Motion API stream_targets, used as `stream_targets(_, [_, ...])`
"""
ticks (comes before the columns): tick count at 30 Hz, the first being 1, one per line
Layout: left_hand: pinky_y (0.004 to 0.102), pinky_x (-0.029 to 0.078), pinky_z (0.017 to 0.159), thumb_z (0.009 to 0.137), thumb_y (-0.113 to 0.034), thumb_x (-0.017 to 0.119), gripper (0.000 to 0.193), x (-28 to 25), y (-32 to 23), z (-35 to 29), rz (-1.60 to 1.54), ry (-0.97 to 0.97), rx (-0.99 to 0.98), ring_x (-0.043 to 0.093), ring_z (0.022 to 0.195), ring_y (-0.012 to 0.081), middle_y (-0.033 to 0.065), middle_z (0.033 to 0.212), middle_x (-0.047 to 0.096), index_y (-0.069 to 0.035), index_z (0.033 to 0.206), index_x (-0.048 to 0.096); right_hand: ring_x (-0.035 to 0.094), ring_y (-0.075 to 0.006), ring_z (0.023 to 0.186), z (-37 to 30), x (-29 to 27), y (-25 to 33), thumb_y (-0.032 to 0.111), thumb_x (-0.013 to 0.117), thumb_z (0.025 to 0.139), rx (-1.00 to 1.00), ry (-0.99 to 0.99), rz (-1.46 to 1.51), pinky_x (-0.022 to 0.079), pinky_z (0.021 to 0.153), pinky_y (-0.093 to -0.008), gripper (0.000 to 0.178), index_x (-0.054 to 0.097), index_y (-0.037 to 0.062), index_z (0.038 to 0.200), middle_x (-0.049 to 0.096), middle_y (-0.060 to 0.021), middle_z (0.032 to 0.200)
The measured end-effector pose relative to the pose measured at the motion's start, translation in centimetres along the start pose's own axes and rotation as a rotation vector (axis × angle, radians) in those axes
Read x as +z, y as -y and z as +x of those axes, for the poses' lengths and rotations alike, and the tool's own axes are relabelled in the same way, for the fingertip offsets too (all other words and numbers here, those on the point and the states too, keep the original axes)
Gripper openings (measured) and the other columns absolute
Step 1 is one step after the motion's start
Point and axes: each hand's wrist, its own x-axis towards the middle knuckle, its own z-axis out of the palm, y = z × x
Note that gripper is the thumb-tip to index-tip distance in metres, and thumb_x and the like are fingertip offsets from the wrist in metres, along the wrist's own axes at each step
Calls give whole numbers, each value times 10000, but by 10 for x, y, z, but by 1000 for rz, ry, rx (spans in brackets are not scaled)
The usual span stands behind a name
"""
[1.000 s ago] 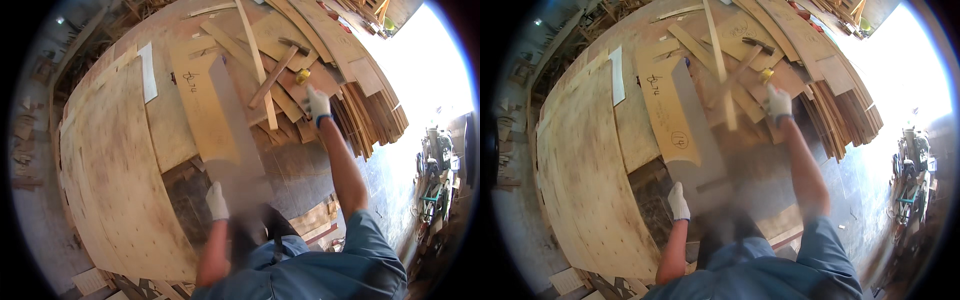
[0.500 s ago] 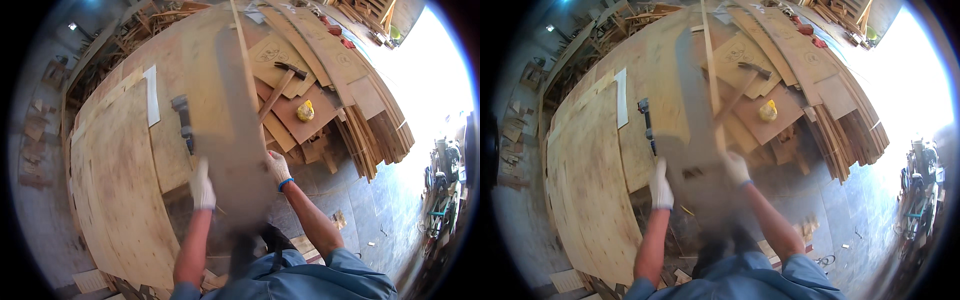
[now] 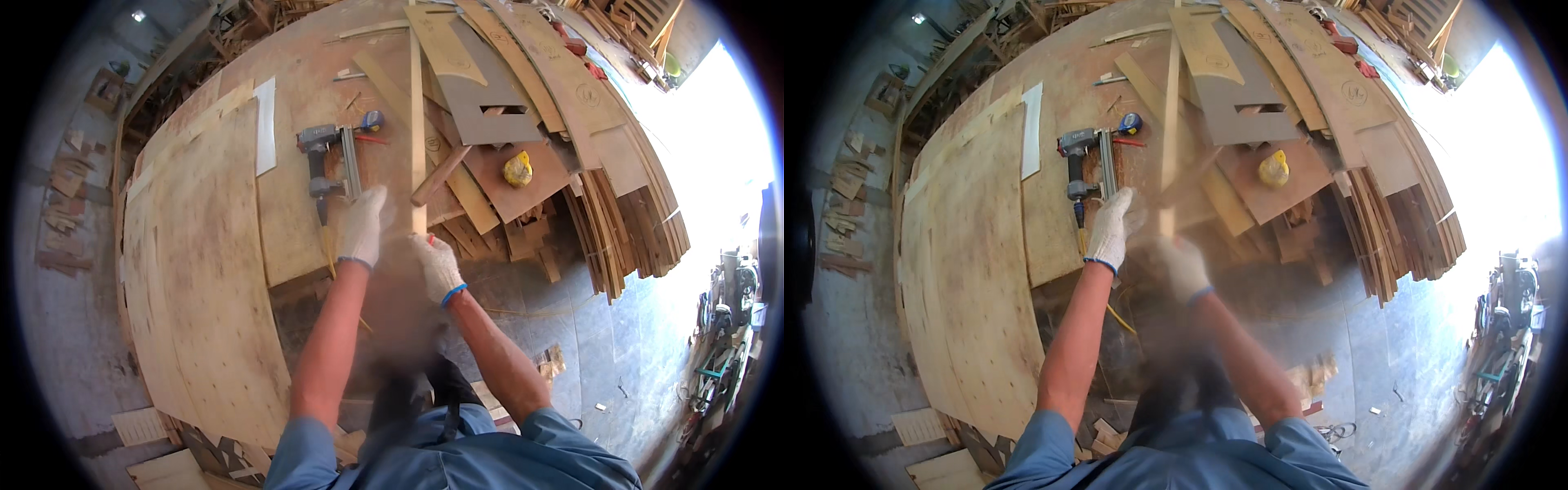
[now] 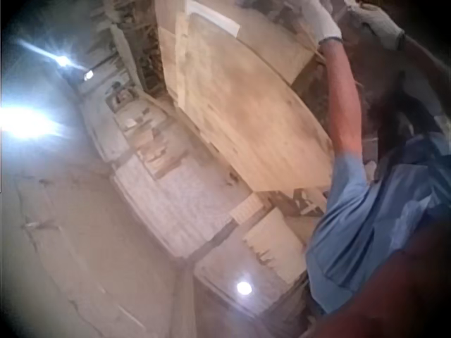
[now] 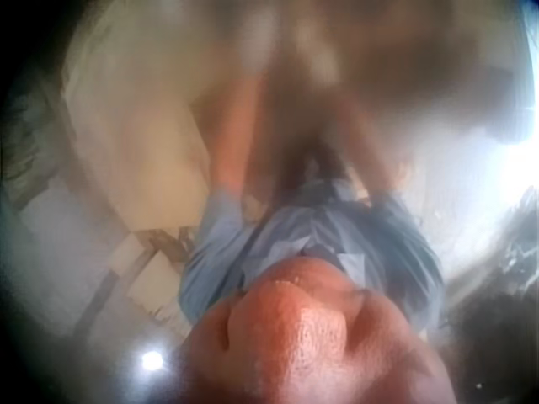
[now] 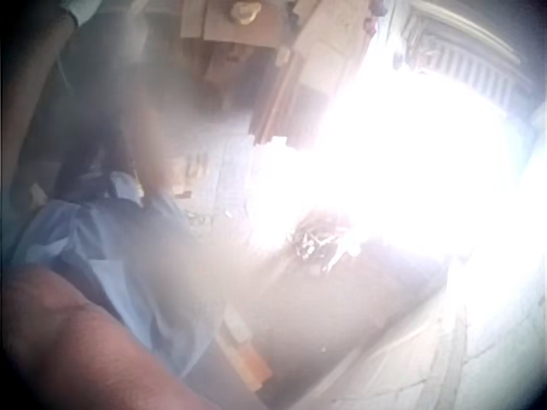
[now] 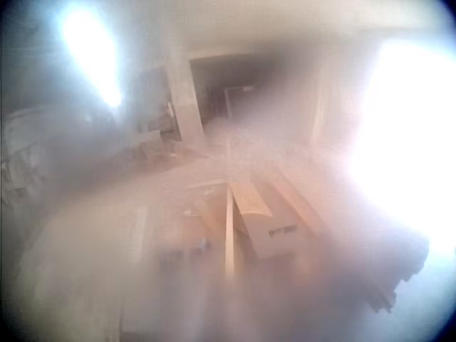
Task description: The person measures and marks a large plywood sheet with a tape measure and pencil, then uses a hammer to drive nails into the wood and a nail gun to fasten a thin wooden strip across the sheet. The person repeatedly repositions the strip and continues nailing it in place.
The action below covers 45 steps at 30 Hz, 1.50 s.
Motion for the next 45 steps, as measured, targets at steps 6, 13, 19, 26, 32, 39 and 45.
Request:
stream_targets(6, [321,578,683,1029,-341,593,380,16,-46,-9,-346,295,-233,691,756,206,110,921,702,1,1182,651,524,-88,580,-26,43,-37,306,621,1013,-87,241,-106,415,499,-265,199,648,109,1015,601,10,774])
stream_targets(13, [311,522,518,953,-294,680,261,-41,-58,-93,-278,164,-176,624,573,159,76,756,658,-39,1003,659,506,-65,511,-136,118,-20,176,613,994,172,88,-106,389,441,-206,106,584,121,908,560,16,686])
stream_targets(19, [310,484,556,1017,-289,596,331,-128,-45,-167,-370,78,-151,593,584,168,87,776,642,17,1139,632,510,-84,512,-185,133,-83,135,575,982,195,254,-293,386,443,-223,70,591,69,965,603,-24,715])
stream_targets(26, [322,548,714,1029,-402,617,466,-210,-44,-229,-620,12,70,664,782,187,96,906,676,1,1259,574,578,-112,613,-210,156,-96,132,657,931,-23,434,-867,461,559,-290,112,644,22,949,657,-68,750])
stream_targets(32, [374,579,924,1034,-324,625,499,-348,-40,-245,-596,-123,282,684,996,222,120,1119,658,19,1366,483,682,-376,746,-241,154,-142,136,679,888,-516,385,-1498,530,667,-460,107,678,69,971,674,-158,839])
stream_targets(39, [426,593,882,993,-244,637,291,-527,41,-285,-964,-382,99,698,934,267,159,1009,678,-5,1146,571,681,-414,915,-282,161,-242,52,634,855,-568,50,-1791,538,730,-504,310,648,106,1160,667,-181,1036])
stream_targets(45, [416,620,817,1004,-406,614,415,-599,121,-315,-812,-382,-246,730,884,285,173,963,711,0,1084,621,682,-429,895,-252,201,-218,61,603,877,-578,20,-1893,534,721,-528,231,642,114,1098,674,-170,1017])
